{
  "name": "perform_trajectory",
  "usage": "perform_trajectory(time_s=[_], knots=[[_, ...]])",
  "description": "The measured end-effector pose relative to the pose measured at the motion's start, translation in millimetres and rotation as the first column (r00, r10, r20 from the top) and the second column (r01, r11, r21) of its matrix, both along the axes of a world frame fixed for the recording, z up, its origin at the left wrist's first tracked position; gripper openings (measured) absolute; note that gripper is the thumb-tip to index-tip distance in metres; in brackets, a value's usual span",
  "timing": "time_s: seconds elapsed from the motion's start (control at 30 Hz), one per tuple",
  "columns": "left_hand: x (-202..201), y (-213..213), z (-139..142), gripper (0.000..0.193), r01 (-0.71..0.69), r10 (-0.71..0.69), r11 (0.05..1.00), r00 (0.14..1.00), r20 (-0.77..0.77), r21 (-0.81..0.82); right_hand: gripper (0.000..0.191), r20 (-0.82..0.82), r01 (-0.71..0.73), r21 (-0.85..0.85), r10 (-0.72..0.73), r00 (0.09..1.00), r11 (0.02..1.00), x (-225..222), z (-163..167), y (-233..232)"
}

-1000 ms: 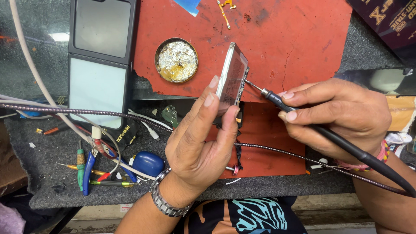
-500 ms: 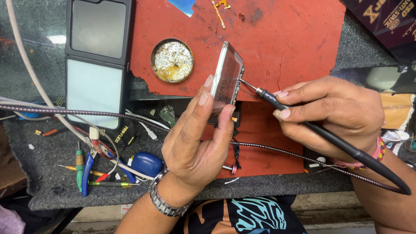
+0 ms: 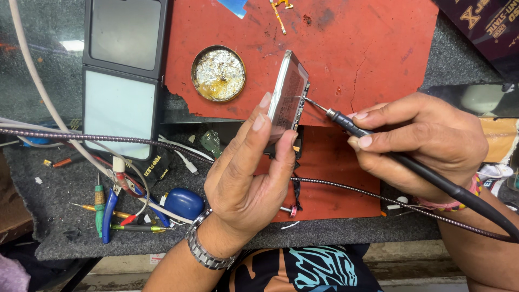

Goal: The person holds a smartphone battery and uses a soldering iron to apply solder to the connector pins on the battery's ribbon cable. The person repeatedly dips the soldering iron into a small tin to add solder and continues working on the same connector area.

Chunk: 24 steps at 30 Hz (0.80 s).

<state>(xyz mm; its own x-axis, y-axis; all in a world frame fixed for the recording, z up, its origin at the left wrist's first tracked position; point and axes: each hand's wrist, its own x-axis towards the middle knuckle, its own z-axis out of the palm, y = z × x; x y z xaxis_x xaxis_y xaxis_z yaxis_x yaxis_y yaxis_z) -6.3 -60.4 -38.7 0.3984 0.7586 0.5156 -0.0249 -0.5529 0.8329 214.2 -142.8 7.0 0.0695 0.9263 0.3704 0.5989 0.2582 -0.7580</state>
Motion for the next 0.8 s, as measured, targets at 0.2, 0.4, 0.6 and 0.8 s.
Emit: perform_trajectory(time_s=[0.2,0.4,0.6,0.8], knots=[[0.0,0.7,0.9,0.063,-0.005,0.005,1.000,1.000,-0.010,0.014,0.021,0.011,0.010,-0.001,-0.010,1.000,1.000,-0.3,-0.6,-0.7],[0.0,0.1,0.3,0.063,0.003,-0.003,1.000,1.000,0.000,0.001,0.021,0.029,0.020,0.014,-0.020,0.999,1.000,-0.2,-0.6,-0.8],[0.0,0.1,-0.1,0.063,0.002,-0.002,1.000,1.000,-0.004,0.002,0.022,0.006,-0.031,0.017,0.031,1.000,0.999,3.4,-1.4,1.6],[-0.2,0.2,0.0,0.063,0.003,-0.003,1.000,1.000,-0.005,0.001,0.022,-0.016,-0.034,0.002,0.034,0.999,0.999,3.3,-0.3,1.1]])
